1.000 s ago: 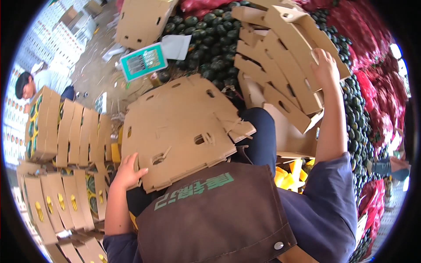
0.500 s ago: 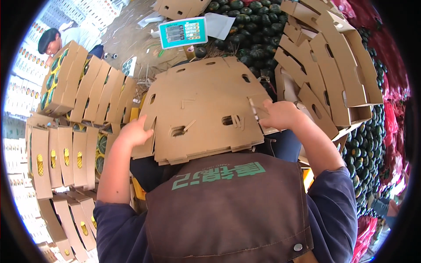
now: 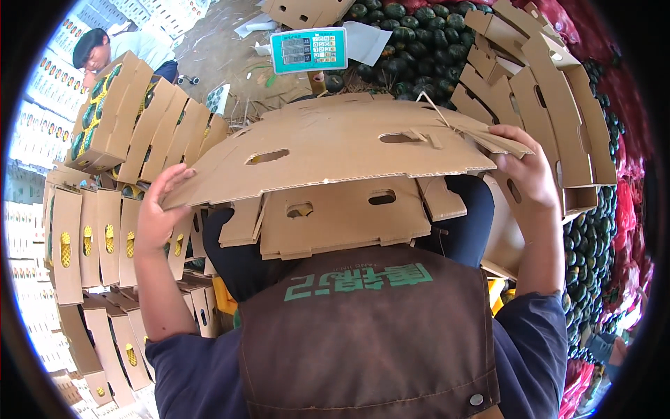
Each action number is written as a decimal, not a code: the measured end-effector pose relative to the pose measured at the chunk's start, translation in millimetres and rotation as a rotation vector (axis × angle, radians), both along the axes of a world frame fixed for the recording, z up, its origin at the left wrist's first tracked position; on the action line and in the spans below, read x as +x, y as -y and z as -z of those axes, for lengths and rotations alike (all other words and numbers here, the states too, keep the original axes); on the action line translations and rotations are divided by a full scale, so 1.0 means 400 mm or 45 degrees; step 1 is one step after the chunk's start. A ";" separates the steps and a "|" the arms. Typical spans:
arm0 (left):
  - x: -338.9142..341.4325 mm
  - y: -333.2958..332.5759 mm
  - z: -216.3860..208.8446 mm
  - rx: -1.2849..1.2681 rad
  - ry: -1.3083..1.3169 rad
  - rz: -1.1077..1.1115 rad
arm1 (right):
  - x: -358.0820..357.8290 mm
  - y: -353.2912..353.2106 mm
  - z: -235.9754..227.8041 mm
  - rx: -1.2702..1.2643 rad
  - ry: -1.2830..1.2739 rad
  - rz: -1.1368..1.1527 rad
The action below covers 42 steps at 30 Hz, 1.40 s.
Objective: The person repeatedly folds flat cardboard sheets into boxes by hand and stacks the assembled boxes.
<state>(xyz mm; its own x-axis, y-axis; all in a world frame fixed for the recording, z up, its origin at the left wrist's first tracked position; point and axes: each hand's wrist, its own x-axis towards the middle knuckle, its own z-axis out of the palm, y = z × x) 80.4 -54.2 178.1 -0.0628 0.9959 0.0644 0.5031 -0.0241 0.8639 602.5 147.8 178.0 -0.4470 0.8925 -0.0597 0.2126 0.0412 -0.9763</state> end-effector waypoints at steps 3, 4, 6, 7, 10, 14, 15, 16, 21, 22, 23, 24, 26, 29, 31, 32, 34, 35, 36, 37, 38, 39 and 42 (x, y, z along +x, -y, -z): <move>-0.084 -0.005 0.058 0.387 0.402 -0.332 | -0.007 -0.068 0.056 0.521 0.024 0.248; -0.069 -0.018 0.034 0.390 0.401 -0.335 | -0.015 -0.068 0.042 0.611 -0.165 0.262; -0.042 -0.057 -0.022 1.029 0.403 -0.624 | -0.065 -0.079 0.011 0.680 -0.743 0.353; -0.078 -0.052 0.014 0.878 0.334 -0.853 | -0.098 -0.079 0.014 0.512 -0.487 0.503; -0.074 -0.176 0.119 0.515 0.264 -1.060 | -0.159 -0.142 0.081 0.834 -0.120 0.554; 0.060 -0.128 0.131 0.295 -0.305 -0.372 | -0.141 -0.072 0.056 0.752 0.320 0.254; 0.104 -0.077 0.118 0.191 -0.778 -0.125 | -0.129 -0.031 0.042 0.916 0.544 -0.074; 0.160 -0.078 0.060 -0.560 -1.151 0.202 | -0.095 -0.014 0.047 0.957 0.710 -0.536; 0.175 0.057 0.135 0.333 -1.481 0.562 | -0.055 0.127 0.092 1.251 1.134 -0.911; 0.161 0.048 0.150 0.232 -1.427 0.635 | -0.062 0.122 0.087 1.182 1.065 -0.923; 0.154 0.042 0.158 0.130 -1.371 0.704 | -0.067 0.117 0.084 1.114 0.997 -0.935; 0.179 0.016 0.105 -0.166 -1.031 0.673 | -0.074 0.101 0.089 1.128 0.919 -0.928; 0.154 0.028 0.083 -0.080 -0.800 0.545 | -0.055 0.080 0.092 0.920 0.462 -0.780; 0.171 0.079 0.096 0.037 0.657 -0.052 | -0.060 0.129 0.097 0.469 -0.122 -0.613; 0.211 0.063 0.173 0.171 0.886 -0.152 | -0.119 0.211 0.155 0.038 -0.385 -0.373; 0.243 0.025 0.196 0.300 1.138 -0.220 | -0.129 0.193 0.201 0.407 -0.329 -0.067; 0.285 -0.015 0.221 0.229 1.045 -0.409 | -0.191 0.156 0.217 0.147 -0.579 0.217; 0.285 -0.025 0.245 0.226 0.868 -0.436 | -0.207 0.139 0.230 0.146 -0.557 0.310; 0.286 -0.037 0.270 0.214 0.707 -0.441 | -0.212 0.125 0.260 0.407 -0.403 0.284; 0.275 -0.042 0.291 0.224 0.281 -0.467 | -0.213 0.122 0.229 0.863 0.076 0.024; 0.261 -0.035 0.292 0.288 -0.202 -0.409 | -0.213 0.121 0.189 1.298 0.572 -0.242; 0.263 -0.041 0.259 0.225 -0.687 -0.075 | -0.214 0.138 0.171 1.194 0.793 -0.404; 0.321 -0.056 0.158 -0.489 -0.955 0.588 | -0.275 0.110 0.103 0.580 1.435 -1.226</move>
<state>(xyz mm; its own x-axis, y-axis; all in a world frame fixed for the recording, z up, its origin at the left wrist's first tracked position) 208.8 -31.7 115.1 0.2657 0.8737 -0.4075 0.9399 -0.1408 0.3110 492.6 103.8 136.9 -0.7548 0.3398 -0.5612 0.5228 0.8282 -0.2018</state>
